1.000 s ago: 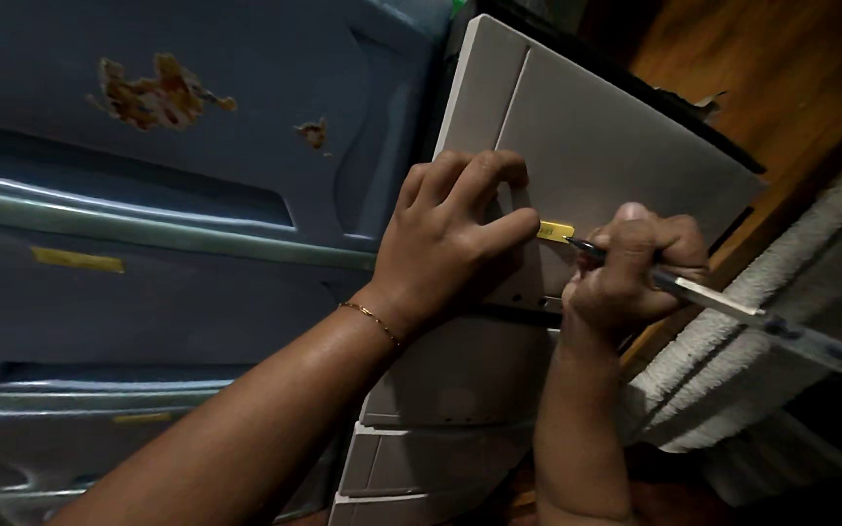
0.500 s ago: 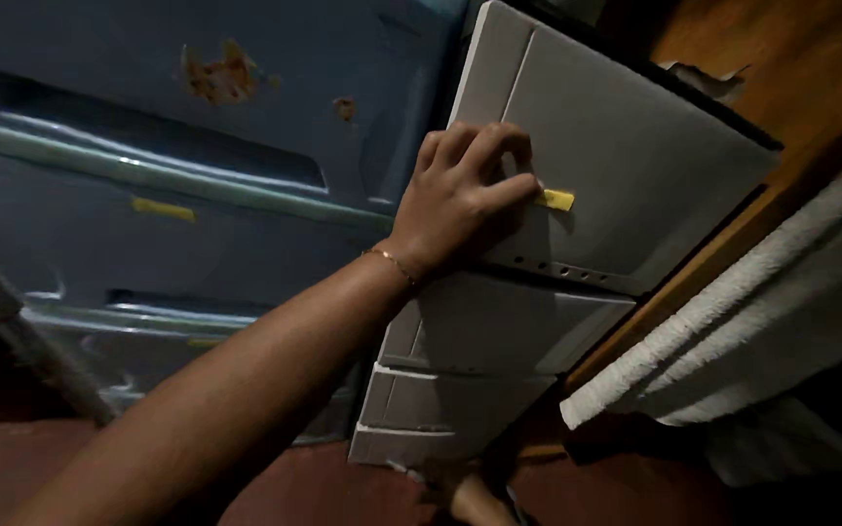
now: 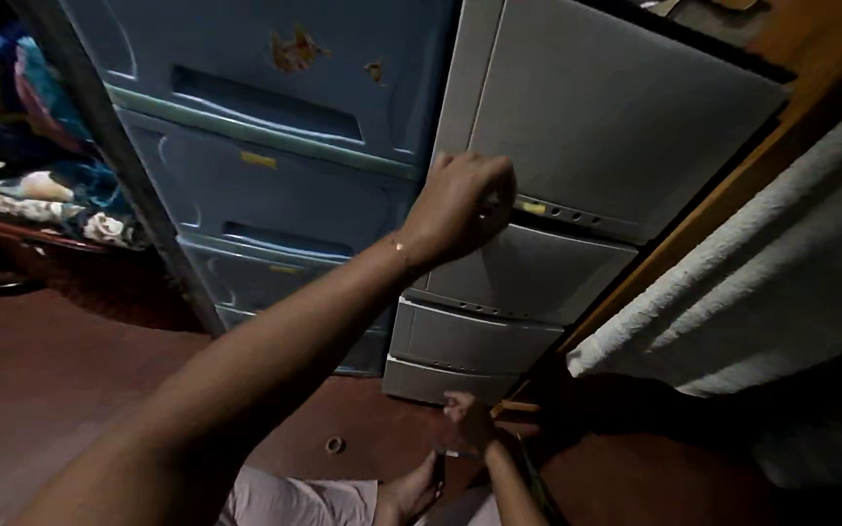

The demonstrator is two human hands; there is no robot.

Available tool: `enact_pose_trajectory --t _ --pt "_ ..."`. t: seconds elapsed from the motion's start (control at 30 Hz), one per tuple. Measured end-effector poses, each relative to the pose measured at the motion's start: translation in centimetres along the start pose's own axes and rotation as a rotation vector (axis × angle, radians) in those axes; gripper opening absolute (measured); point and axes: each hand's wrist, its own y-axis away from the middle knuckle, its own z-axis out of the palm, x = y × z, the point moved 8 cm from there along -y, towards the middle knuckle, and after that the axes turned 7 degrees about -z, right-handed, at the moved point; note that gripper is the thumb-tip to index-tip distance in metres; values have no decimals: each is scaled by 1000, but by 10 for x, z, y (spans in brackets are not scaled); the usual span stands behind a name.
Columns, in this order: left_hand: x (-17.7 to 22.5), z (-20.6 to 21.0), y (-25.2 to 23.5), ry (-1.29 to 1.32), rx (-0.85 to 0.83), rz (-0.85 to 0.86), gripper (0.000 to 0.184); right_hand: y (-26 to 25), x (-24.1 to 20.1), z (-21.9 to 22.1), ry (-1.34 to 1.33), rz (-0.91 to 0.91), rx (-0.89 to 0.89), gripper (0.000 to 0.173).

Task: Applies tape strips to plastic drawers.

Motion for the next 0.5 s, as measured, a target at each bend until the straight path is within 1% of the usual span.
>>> enact_pose_trajectory --t 0.03,0.07,0.13,0.17,0.2,0.27,0.37,0.5 --pt "5 6 20 143 -41 -50 11 20 -45 -33 -90 -67 144 39" --pt "9 12 42 286 -87 -129 13 47 -90 -67 -174 -194 347 33" --pt "19 23 89 580 -169 -321 14 107 -155 -127 -255 -538 817 22" --pt "24 26 111 671 -190 -405 14 130 -178 -148 -280 -691 945 22" --pt "29 28 131 719 -204 -476 15 148 -195 -163 -281 -779 1011 22" --pt "37 26 161 751 -191 -568 14 168 -217 -174 -259 -820 1054 24" --pt "47 16 193 758 -126 -597 17 177 -236 -161 -172 -784 1063 22" --pt "49 0 218 755 -51 -598 18 184 -254 -135 -29 -794 1086 19"
